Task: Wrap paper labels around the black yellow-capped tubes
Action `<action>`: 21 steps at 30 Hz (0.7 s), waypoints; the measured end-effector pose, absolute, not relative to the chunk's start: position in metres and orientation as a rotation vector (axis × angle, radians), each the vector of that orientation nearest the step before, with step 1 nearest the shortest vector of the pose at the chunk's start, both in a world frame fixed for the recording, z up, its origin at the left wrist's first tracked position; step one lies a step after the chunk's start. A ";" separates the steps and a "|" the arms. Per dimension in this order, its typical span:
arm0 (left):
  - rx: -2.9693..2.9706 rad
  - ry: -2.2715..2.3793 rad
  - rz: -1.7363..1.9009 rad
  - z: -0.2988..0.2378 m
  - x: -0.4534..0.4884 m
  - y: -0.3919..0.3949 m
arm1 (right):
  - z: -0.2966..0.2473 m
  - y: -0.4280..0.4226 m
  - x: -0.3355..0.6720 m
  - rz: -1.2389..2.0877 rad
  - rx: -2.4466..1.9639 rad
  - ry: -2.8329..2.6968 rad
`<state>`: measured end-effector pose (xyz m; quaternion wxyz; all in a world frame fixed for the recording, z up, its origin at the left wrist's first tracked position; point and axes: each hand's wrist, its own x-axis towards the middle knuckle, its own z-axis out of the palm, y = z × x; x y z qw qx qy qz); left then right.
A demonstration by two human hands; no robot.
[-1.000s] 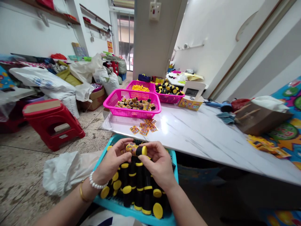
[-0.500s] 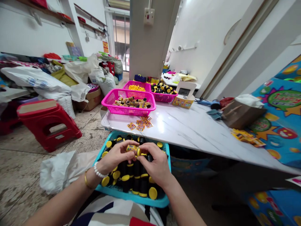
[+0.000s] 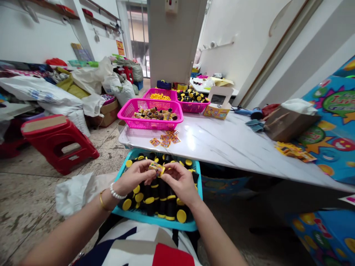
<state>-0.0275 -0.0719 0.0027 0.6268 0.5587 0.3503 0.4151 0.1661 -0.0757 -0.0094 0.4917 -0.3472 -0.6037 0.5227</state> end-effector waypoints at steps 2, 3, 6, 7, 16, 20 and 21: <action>1.162 0.780 0.893 -0.004 -0.024 -0.073 | -0.010 -0.075 0.171 1.287 -0.791 -1.526; 1.093 0.770 0.869 -0.007 -0.021 -0.074 | -0.010 -0.075 0.172 1.268 -0.770 -1.551; 0.927 0.722 0.842 -0.012 -0.014 -0.077 | -0.014 -0.075 0.172 1.201 -0.749 -1.536; 0.888 0.697 0.853 -0.012 -0.012 -0.078 | -0.016 -0.076 0.171 1.196 -0.750 -1.504; 0.707 0.653 0.924 -0.019 -0.006 -0.079 | -0.019 -0.083 0.161 1.024 -0.884 -1.715; 0.583 0.637 0.982 -0.027 -0.007 -0.079 | -0.023 -0.067 0.156 1.026 -0.882 -1.818; 0.571 0.643 0.989 -0.027 -0.009 -0.078 | -0.018 -0.056 0.154 0.979 -0.891 -1.858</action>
